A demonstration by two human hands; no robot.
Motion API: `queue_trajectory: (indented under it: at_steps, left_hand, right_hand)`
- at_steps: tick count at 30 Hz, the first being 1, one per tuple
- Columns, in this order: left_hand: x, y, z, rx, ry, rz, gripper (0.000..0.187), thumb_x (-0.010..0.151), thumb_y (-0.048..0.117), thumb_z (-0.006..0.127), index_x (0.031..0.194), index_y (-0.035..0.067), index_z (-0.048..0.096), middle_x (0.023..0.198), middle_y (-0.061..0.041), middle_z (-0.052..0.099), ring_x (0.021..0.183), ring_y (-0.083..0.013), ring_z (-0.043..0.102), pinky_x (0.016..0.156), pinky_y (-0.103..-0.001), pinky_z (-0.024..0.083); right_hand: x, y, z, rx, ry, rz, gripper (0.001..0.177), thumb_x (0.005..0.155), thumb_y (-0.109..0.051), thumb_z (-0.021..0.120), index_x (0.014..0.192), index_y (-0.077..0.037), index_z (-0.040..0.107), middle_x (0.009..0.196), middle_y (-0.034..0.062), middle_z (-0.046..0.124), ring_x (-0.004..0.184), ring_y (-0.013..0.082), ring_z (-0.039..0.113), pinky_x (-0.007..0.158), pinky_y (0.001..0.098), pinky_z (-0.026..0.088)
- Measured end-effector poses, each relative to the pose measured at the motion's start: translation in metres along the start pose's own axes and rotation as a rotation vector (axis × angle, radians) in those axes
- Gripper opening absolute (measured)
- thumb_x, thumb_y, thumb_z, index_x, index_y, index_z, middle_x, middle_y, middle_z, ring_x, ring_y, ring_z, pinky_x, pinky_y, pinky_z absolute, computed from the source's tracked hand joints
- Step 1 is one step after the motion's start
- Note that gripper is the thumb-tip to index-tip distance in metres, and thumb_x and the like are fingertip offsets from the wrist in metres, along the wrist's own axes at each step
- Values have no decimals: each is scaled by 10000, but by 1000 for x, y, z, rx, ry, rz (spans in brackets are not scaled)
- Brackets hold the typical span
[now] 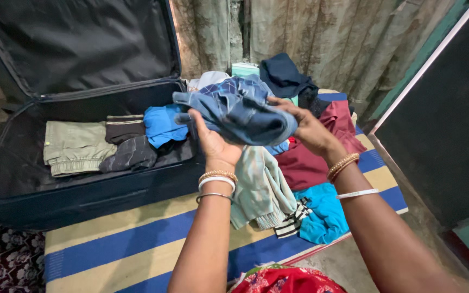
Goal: The person packs clothing into a suitcase by folding a blue shirt and placing it inside, then arranging other garments like jeans and shorts into the main compartment.
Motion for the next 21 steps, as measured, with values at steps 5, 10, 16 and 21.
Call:
queue_trajectory:
  at_steps: [5,10,16,21]
  left_hand:
    - [19,-1,-32,40,114,102,667,910,478,776,1387,50,590,1361,-129,635,1201,-340,622,1125,-527,469]
    - [28,-18,-45,88,191,160,600,847,377,787,1334,63,631,1299,-83,685,1132,-284,681,1036,-472,529]
    - [26,-7,-44,347,420,260,651,831,405,811,1302,-11,640,1274,-109,694,1104,-265,690,990,-470,560]
    - [26,8,-58,253,440,212,690,842,465,762,1331,2,610,1300,-139,675,1105,-303,683,970,-485,547]
  right_hand:
    - [-17,10,17,-187,-400,152,894,843,-173,760,1604,-81,300,1712,74,193,1567,215,164,1236,392,171]
    - [-4,29,19,-285,-148,374,1054,798,-478,785,1580,20,284,1618,197,440,1492,287,393,1220,357,289]
    - [11,23,18,-824,245,82,1061,697,-459,935,1470,84,452,1396,278,592,1290,321,589,1077,370,462]
    - [0,39,-19,-343,476,161,586,775,-235,832,1271,11,639,1111,119,742,963,207,716,857,333,581]
Point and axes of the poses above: each hand's wrist, its own x-axis towards the middle knuckle, its own z-axis out of the palm, y = z × x, the point moved 8 cm from there along x, towards the middle knuckle
